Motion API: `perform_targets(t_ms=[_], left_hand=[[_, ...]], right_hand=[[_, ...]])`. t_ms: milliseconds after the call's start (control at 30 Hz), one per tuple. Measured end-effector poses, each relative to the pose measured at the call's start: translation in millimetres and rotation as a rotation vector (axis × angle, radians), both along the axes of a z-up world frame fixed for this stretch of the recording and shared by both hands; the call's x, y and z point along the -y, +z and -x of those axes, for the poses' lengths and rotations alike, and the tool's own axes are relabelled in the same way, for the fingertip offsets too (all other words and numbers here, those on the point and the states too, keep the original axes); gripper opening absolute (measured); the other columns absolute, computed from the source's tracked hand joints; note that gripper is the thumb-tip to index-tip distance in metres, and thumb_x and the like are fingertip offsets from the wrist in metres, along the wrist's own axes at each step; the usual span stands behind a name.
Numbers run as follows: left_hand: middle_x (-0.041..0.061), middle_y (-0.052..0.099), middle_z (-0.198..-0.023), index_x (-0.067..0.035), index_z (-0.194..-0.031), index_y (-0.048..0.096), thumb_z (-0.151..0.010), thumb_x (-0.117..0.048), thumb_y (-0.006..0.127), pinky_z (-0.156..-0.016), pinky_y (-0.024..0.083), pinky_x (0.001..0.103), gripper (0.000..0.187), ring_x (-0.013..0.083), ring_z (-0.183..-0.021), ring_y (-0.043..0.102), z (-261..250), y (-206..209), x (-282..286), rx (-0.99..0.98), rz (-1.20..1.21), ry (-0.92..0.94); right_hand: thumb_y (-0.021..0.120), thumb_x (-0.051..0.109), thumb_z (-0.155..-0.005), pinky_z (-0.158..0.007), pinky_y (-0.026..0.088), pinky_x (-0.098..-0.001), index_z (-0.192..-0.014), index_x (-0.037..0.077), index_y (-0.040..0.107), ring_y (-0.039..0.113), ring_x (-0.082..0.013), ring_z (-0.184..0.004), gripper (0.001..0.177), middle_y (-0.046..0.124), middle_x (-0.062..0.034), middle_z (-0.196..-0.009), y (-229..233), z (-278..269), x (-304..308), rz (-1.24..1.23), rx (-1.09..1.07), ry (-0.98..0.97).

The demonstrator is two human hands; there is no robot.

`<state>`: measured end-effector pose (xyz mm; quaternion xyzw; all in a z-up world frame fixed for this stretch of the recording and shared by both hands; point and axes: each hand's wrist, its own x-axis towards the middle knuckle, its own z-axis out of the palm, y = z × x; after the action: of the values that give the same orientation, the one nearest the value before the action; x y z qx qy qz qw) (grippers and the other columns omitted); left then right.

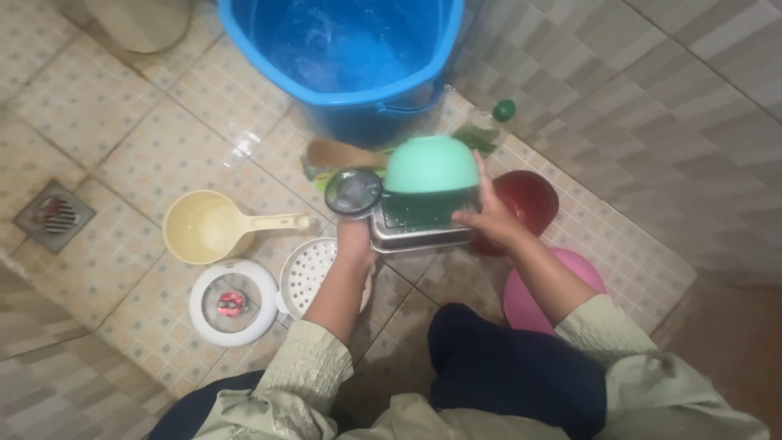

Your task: Washing and scrubbing kitchen utensils and bowl accessories on a tiled bathroom floor using water scoops and a sponge.

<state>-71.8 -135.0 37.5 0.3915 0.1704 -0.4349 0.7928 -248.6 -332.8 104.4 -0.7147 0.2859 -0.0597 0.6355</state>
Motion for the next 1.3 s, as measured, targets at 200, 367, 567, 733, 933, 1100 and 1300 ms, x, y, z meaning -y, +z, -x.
perform_targets(t_ms=[200, 367, 567, 733, 933, 1100, 1300], left_hand=[[0.01, 0.065, -0.122, -0.004, -0.133, 0.054, -0.101, -0.014, 0.058, -0.093, 0.053, 0.037, 0.034, 0.0207, -0.109, 0.062, -38.1, 39.7, -15.4, 0.438, -0.212, 0.145], [0.01, 0.062, -0.13, -0.004, -0.141, 0.046, -0.101, -0.011, 0.052, -0.1, 0.05, 0.034, 0.041, 0.0198, -0.117, 0.06, -44.2, 60.8, -30.9, 0.621, -0.359, 0.245], [0.011, 0.06, -0.133, -0.004, -0.144, 0.043, -0.105, -0.007, 0.044, -0.103, 0.049, 0.033, 0.039, 0.0197, -0.12, 0.06, -45.0, 74.6, -42.8, 0.719, -0.378, 0.251], [0.014, 0.059, -0.138, 0.0, -0.151, 0.038, -0.101, 0.003, 0.041, -0.109, 0.046, 0.033, 0.05, 0.0219, -0.126, 0.058, -45.2, 67.8, -48.2, 1.023, -0.471, 0.25], [0.016, 0.061, -0.137, 0.001, -0.146, 0.049, -0.101, 0.007, 0.043, -0.112, 0.046, 0.035, 0.047, 0.0249, -0.129, 0.06, -33.3, 92.9, -47.4, 1.176, -0.455, 0.242], [0.016, 0.061, -0.137, 0.0, -0.144, 0.051, -0.099, 0.003, 0.047, -0.112, 0.044, 0.036, 0.046, 0.0265, -0.13, 0.06, -23.6, 110.8, -48.3, 1.19, -0.514, 0.231], [0.02, 0.059, -0.142, 0.0, -0.146, 0.05, -0.102, -0.005, 0.05, -0.116, 0.04, 0.04, 0.045, 0.0329, -0.136, 0.056, -15.6, 108.7, -49.0, 1.273, -0.583, 0.22]], right_hand=[[0.067, 0.057, -0.093, -0.128, 0.014, -0.0484, -0.169, 0.019, 0.0, 0.013, -0.0334, -0.16, 0.108, 0.011, -0.0171, -0.175, -21.2, -51.9, -18.0, -0.151, 0.297, -0.056], [0.048, 0.078, -0.091, -0.104, 0.041, -0.0535, -0.164, 0.014, 0.026, 0.043, -0.0341, -0.138, 0.1, 0.038, -0.0135, -0.161, -37.9, -84.2, -31.6, -0.624, 0.181, -0.218], [0.038, 0.085, -0.087, -0.095, 0.056, -0.0536, -0.164, 0.024, 0.019, 0.053, -0.0346, -0.129, 0.1, 0.044, -0.0183, -0.156, -35.7, -96.7, -40.5, -0.739, 0.24, -0.286], [0.036, 0.086, -0.079, -0.101, 0.051, -0.0598, -0.16, 0.024, 0.021, 0.052, -0.0376, -0.134, 0.103, 0.041, -0.0126, -0.157, -43.9, -104.1, -48.2, -0.896, 0.261, -0.245], [0.035, 0.088, -0.085, -0.11, 0.044, -0.0567, -0.161, 0.019, 0.026, 0.048, -0.0357, -0.14, 0.104, 0.041, -0.0161, -0.16, -82.5, -103.4, -60.6, -0.983, 0.4, -0.325], [0.029, 0.091, -0.08, -0.106, 0.045, -0.0565, -0.161, 0.021, 0.026, 0.047, -0.0357, -0.137, 0.107, 0.04, -0.0129, -0.158, -76.6, -99.3, -66.5, -0.954, 0.355, -0.304], [0.023, 0.093, -0.077, -0.113, 0.04, -0.0574, -0.163, 0.022, 0.019, 0.044, -0.0373, -0.141, 0.111, 0.035, -0.0146, -0.162, -77.0, -92.6, -72.6, -0.935, 0.336, -0.33]])
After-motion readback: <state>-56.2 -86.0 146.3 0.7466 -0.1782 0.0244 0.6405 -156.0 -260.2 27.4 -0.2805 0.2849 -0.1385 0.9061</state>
